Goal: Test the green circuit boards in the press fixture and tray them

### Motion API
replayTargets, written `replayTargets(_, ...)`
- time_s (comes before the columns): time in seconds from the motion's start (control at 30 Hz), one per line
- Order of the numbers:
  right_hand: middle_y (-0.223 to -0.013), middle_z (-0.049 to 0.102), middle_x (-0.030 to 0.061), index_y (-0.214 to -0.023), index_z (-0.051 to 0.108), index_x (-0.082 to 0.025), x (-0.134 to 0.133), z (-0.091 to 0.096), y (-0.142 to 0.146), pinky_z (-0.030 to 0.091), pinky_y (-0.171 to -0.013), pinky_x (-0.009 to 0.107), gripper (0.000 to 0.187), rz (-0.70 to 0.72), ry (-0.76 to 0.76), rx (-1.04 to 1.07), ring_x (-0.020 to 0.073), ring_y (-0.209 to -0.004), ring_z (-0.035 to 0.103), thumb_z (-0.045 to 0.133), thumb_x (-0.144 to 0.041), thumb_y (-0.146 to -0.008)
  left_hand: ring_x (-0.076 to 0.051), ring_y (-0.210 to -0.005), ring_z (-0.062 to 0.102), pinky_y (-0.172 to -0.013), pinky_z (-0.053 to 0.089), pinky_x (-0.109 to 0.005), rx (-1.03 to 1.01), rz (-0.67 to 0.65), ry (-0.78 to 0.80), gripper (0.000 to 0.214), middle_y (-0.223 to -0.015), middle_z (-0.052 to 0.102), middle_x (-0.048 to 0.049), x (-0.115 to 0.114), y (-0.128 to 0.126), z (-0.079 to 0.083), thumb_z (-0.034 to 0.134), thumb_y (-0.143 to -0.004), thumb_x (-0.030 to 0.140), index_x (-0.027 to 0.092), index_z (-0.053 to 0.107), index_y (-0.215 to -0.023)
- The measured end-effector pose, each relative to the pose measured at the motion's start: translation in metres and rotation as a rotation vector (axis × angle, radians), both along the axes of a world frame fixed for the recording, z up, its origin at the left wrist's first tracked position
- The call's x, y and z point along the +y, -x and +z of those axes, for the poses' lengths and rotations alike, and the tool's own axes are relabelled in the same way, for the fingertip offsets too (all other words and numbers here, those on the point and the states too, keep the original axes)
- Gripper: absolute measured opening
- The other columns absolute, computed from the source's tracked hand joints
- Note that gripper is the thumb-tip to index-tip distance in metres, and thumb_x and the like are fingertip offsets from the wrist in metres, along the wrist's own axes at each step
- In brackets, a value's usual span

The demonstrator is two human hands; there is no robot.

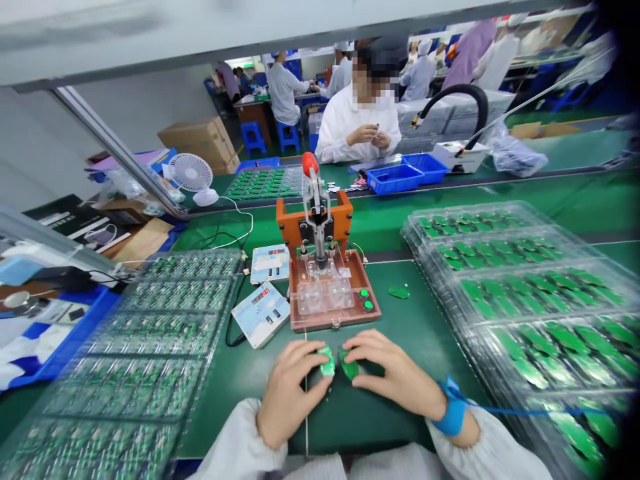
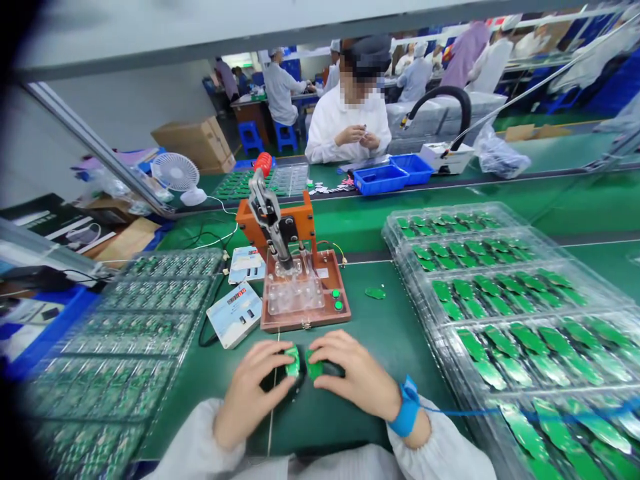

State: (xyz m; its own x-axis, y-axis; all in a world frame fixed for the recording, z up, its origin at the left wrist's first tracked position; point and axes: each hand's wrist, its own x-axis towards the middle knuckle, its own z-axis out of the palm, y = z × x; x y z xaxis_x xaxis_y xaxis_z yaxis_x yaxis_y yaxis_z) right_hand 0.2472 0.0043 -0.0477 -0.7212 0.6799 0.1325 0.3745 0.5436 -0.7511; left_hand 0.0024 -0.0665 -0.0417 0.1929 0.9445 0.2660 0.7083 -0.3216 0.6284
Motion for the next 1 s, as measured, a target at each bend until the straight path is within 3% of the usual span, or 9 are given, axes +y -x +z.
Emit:
replayTargets(0.17, -0.125, 0.069, 0.0073, -0.112, 0.070, -0.026, 0.052, 0.022, 0.009, 0.048, -0.107, 0.047, 0.023, -0.156, -0.285, 0.139, 0.0248, -0.120, 0.060, 0.067, -0.040, -0.095, -0.026, -0.117, 0.062, -0.105, 0.050, -0.049, -0.022, 0.020, -0.209, 0.015, -0.120, 0.073, -0.0086, 0.056, 0.021, 0.028, 0.068, -0.091, 0.020, 0.022, 0.074, -0.105)
replayTargets(0.27, -0.123, 0.070, 0.0077, -0.112, 0.072, -0.025, 0.085, 0.020, 0.020, 0.048, -0.107, 0.050, 0.023, -0.140, -0.307, 0.133, 0.0265, -0.120, 0.061, 0.070, -0.039, -0.093, -0.027, -0.117, 0.061, -0.105, 0.050, -0.050, -0.023, -0.009, -0.237, 0.015, -0.121, 0.073, -0.0080, 0.089, 0.027, 0.025, 0.070, -0.089, 0.020, 0.021, 0.075, -0.103)
replayTargets(0.37, -0.121, 0.072, 0.0070, -0.110, 0.073, -0.025, 0.103, 0.014, 0.027, 0.050, -0.106, 0.051, 0.023, -0.101, -0.320, 0.116, 0.0276, -0.119, 0.062, 0.074, -0.036, -0.090, -0.029, -0.115, 0.062, -0.105, 0.050, -0.052, -0.028, -0.058, -0.234, 0.019, -0.119, 0.074, -0.0069, 0.105, 0.029, 0.018, 0.073, -0.085, 0.018, 0.021, 0.076, -0.104)
replayTargets(0.63, -0.119, 0.073, 0.0068, -0.109, 0.072, -0.025, 0.104, 0.012, 0.034, 0.051, -0.104, 0.051, 0.024, -0.073, -0.328, 0.127, 0.0277, -0.117, 0.063, 0.077, -0.032, -0.087, -0.029, -0.115, 0.062, -0.104, 0.051, -0.053, -0.005, -0.055, -0.176, 0.019, -0.117, 0.074, -0.0053, 0.109, 0.033, 0.018, 0.075, -0.082, 0.017, 0.023, 0.074, -0.100)
replayTargets(0.77, -0.120, 0.072, 0.0074, -0.106, 0.073, -0.025, 0.097, 0.012, 0.034, 0.052, -0.104, 0.048, 0.022, -0.106, -0.343, 0.198, 0.0256, -0.118, 0.064, 0.075, -0.037, -0.088, -0.031, -0.123, 0.058, -0.108, 0.047, -0.055, -0.009, -0.074, -0.199, 0.018, -0.127, 0.070, -0.0085, 0.104, 0.033, 0.016, 0.072, -0.087, 0.020, 0.021, 0.071, -0.105)
replayTargets(0.9, -0.113, 0.073, 0.0081, -0.103, 0.073, -0.023, 0.099, 0.023, 0.027, 0.055, -0.098, 0.043, 0.018, -0.320, -0.363, 0.347, 0.0230, -0.109, 0.068, 0.065, -0.037, -0.095, -0.029, -0.122, 0.059, -0.105, 0.049, -0.052, -0.068, 0.048, -0.388, 0.014, -0.126, 0.068, -0.0116, 0.082, 0.019, 0.009, 0.066, -0.091, 0.019, 0.020, 0.069, -0.105)
replayTargets(1.0, -0.108, 0.072, 0.0082, -0.109, 0.068, -0.021, 0.111, 0.053, 0.026, 0.057, -0.091, 0.041, 0.021, -0.544, -0.383, 0.507, 0.0215, -0.103, 0.068, 0.054, -0.035, -0.101, -0.025, -0.112, 0.064, -0.100, 0.052, -0.046, -0.054, -0.063, -0.501, 0.016, -0.113, 0.072, -0.0094, 0.062, -0.003, -0.001, 0.064, -0.090, 0.015, 0.020, 0.067, -0.105)
